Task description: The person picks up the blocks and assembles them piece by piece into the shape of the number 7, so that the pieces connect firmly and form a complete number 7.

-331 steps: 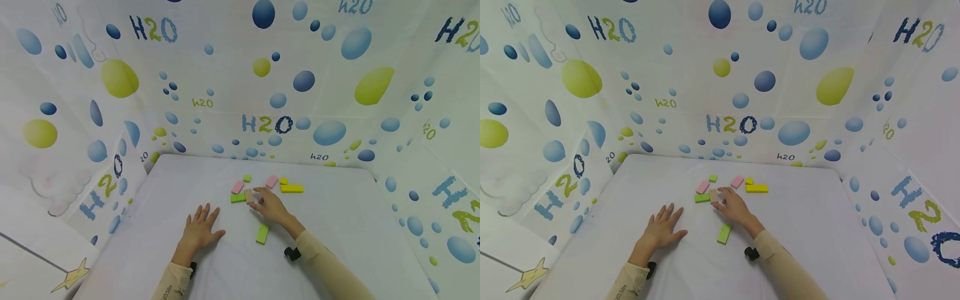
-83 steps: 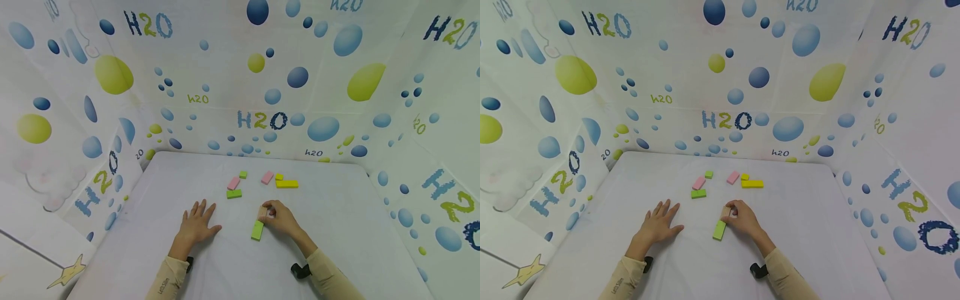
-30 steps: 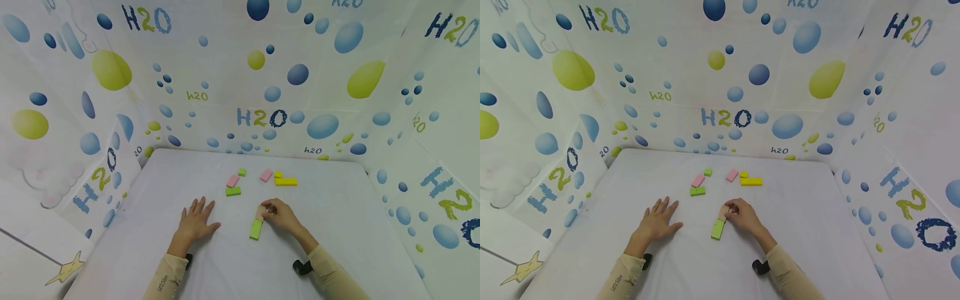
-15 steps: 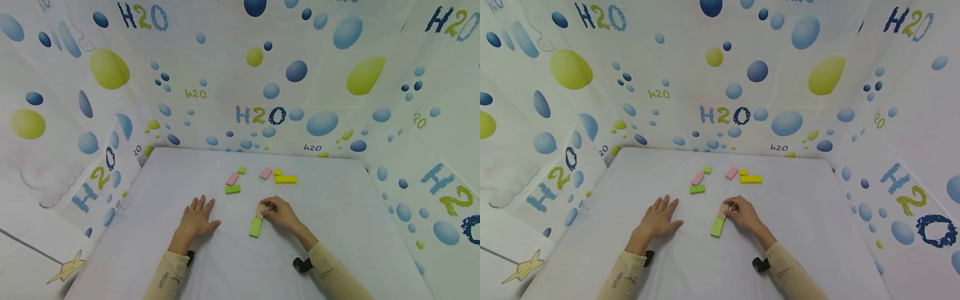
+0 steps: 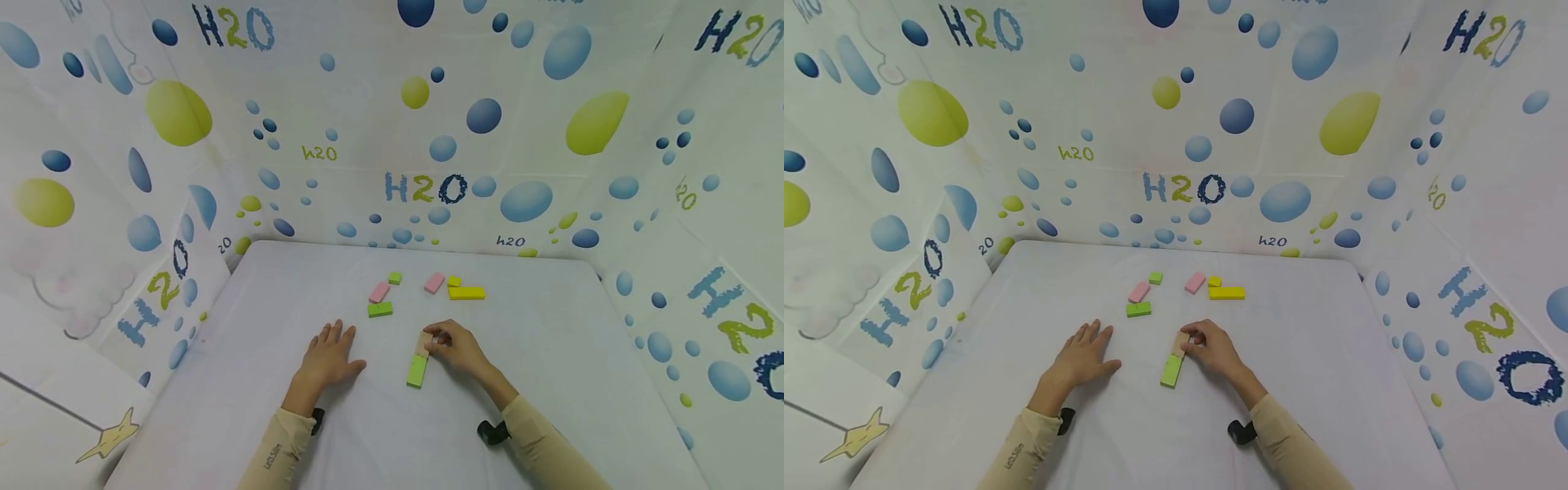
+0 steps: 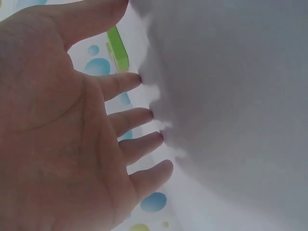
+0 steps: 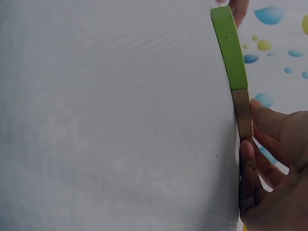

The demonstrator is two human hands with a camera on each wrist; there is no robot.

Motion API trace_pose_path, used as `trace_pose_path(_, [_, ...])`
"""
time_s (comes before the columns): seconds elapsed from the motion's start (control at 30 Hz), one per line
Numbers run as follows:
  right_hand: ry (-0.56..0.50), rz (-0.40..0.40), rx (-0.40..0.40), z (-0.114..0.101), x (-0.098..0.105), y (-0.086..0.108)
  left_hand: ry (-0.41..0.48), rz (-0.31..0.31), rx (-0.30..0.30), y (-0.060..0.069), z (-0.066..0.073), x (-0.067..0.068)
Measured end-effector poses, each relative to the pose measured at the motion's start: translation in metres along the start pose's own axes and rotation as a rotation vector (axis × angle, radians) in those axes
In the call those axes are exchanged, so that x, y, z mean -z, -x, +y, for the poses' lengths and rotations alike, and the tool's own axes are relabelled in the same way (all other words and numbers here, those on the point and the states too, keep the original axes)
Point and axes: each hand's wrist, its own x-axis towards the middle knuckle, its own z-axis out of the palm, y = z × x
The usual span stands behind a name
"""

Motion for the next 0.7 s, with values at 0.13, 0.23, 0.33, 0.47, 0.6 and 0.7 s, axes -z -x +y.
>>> trace_pose_path(0.13, [0.008,0.005,0.004,0.001,-0.001,0.0,0.018,-0.001,-0.027,-0.001,0.005,-0.002])
trace_pose_path(0.23, [0.009,0.005,0.002,0.001,-0.001,0.0,0.019,-0.003,-0.03,-0.001,0.01,-0.003])
trace_pose_path(0.33, [0.006,-0.007,-0.014,-0.001,0.0,-0.001,0.022,-0.002,-0.034,-0.001,0.015,-0.002])
trace_pose_path(0.47, [-0.01,-0.019,-0.063,-0.003,0.004,-0.001,0.025,0.003,-0.06,-0.002,0.02,-0.002])
trace_pose_path(0.6, [-0.047,-0.008,-0.107,-0.006,0.011,-0.005,0.017,0.021,-0.095,-0.004,0.025,-0.001])
trace_pose_path(0.7, [-0.064,0.011,-0.128,-0.006,0.015,-0.009,0.028,0.056,-0.152,-0.005,0.029,-0.002])
